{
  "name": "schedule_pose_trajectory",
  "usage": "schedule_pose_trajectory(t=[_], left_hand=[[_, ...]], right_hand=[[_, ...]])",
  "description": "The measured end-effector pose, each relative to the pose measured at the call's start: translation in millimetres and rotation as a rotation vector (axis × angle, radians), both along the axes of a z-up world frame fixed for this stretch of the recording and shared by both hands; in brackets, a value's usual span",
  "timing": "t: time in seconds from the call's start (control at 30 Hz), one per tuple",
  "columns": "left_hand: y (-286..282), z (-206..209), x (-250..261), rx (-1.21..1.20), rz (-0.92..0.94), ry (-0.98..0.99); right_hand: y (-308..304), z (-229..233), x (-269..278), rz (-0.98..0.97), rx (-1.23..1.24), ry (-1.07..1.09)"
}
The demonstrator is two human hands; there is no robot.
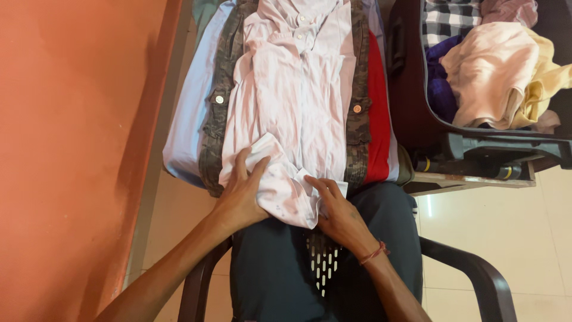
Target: The person takes various clothes out of a suitcase and places them on a flat surface, then picks up a button-down shirt and fastens its buttons by hand.
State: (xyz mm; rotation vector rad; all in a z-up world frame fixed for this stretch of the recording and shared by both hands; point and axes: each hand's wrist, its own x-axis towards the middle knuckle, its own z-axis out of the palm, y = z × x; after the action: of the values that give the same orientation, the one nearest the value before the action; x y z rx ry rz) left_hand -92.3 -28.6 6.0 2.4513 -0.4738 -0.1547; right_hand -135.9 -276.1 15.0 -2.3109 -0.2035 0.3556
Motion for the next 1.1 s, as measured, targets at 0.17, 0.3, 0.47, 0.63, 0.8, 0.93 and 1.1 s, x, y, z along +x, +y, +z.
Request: schedule_pose_trajectory(t=[0.17,0.3,0.47,0.63,0.8,0.93,1.1], left_hand=[[3,-4,6,0.138,0.077,-0.163],[5,-11,14,0.065,0.132,0.007],[-5,1,22,0.2,0.165,-0.11],[-18,-1,26,0.267,0.041,-0.5],[-31,-51,42,0.438,-0.325,-0.531],[-42,-66,36,0.612,-0.45,-0.524],[-86,-48,21,0.852,-0.613,0.182]], right_hand=[[1,-13,2,0.021,-0.194,-0.394],[0,-22,3,-0.044,-0.063,-0.377],[12,-30,1,-0.135,-0.093,-0.531],[26,-26,-13,-0.063,-0.123,-0.844],[23,-36,-10,0.106,-0.012,-0.508],[17,-60,-3,0.13,-0.006,-0.451],[6,-115,-2,0.203,-0.171,-0.248]])
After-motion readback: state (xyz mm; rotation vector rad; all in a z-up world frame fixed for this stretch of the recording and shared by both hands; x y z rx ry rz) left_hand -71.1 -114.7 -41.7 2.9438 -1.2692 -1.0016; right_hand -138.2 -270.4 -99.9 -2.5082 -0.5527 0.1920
